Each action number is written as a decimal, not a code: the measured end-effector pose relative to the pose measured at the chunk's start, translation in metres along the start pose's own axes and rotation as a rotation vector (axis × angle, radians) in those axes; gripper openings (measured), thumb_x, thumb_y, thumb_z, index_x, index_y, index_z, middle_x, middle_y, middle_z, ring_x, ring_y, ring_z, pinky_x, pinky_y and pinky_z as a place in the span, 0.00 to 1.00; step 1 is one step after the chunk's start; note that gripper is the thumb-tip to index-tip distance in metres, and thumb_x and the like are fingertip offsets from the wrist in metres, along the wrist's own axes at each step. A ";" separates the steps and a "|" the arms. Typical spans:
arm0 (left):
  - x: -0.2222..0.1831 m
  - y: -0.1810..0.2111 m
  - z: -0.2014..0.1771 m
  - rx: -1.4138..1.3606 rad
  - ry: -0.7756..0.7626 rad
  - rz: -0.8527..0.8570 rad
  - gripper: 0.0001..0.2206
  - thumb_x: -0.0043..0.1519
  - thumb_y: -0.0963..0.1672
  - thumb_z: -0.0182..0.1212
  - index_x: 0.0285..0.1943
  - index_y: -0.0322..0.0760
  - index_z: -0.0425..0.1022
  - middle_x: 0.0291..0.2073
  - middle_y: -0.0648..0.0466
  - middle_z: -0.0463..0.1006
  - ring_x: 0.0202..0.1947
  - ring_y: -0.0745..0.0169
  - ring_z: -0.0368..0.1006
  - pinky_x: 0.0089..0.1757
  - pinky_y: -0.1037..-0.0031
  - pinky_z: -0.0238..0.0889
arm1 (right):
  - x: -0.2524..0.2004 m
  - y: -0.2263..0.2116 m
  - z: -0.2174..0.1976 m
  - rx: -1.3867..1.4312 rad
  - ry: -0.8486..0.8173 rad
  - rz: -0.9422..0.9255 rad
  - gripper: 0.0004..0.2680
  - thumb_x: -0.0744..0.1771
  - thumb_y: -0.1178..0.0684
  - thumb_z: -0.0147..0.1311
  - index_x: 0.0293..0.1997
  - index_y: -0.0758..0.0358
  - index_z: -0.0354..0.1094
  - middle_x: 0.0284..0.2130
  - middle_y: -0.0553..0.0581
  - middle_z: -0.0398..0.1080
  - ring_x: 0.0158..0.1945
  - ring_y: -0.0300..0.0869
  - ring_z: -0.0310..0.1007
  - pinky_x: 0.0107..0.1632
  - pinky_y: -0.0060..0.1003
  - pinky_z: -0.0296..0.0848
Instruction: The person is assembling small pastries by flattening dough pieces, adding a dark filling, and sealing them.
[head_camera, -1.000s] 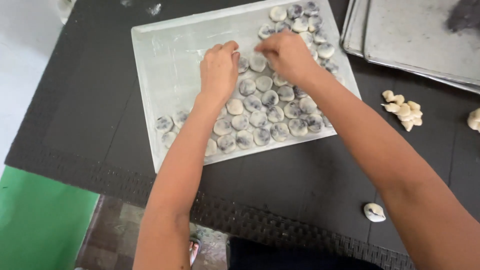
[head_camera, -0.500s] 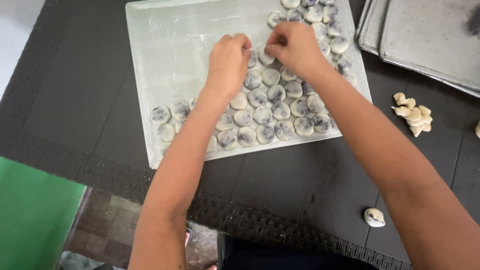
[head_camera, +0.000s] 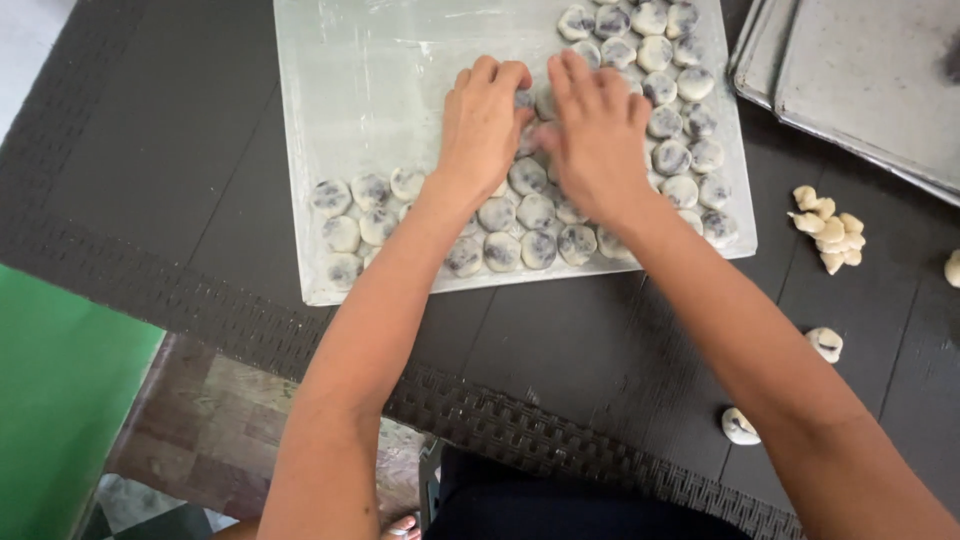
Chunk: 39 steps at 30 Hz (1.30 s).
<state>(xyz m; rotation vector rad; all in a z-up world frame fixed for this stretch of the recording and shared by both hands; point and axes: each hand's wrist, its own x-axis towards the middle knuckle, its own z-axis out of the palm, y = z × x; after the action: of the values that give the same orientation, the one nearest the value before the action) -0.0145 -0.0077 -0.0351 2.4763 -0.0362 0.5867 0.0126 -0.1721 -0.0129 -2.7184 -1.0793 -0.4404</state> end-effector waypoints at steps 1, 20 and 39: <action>0.000 -0.001 0.002 -0.002 0.026 -0.001 0.13 0.52 0.40 0.70 0.43 0.39 0.70 0.38 0.49 0.68 0.35 0.45 0.67 0.34 0.60 0.62 | -0.010 -0.002 0.006 -0.077 -0.030 -0.052 0.21 0.69 0.41 0.37 0.69 0.61 0.52 0.64 0.58 0.54 0.61 0.56 0.51 0.49 0.54 0.54; -0.006 -0.005 -0.007 -0.204 0.016 -0.102 0.14 0.59 0.36 0.45 0.52 0.34 0.68 0.44 0.40 0.73 0.41 0.40 0.71 0.44 0.59 0.63 | -0.019 -0.013 -0.031 0.001 -0.401 0.074 0.31 0.67 0.27 0.13 0.75 0.56 0.28 0.73 0.51 0.28 0.73 0.45 0.16 0.67 0.66 0.24; -0.027 0.115 -0.075 -0.222 0.184 0.311 0.18 0.61 0.30 0.55 0.61 0.25 0.65 0.50 0.41 0.67 0.35 0.50 0.63 0.35 0.67 0.60 | -0.026 -0.013 0.024 -0.122 0.005 0.091 0.29 0.67 0.24 0.34 0.68 0.55 0.53 0.67 0.49 0.52 0.70 0.48 0.31 0.64 0.73 0.39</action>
<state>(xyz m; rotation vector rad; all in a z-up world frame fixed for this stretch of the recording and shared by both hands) -0.0873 -0.0640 0.0705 2.2060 -0.3990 0.8885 -0.0096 -0.1729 -0.0434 -2.8561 -0.9529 -0.5137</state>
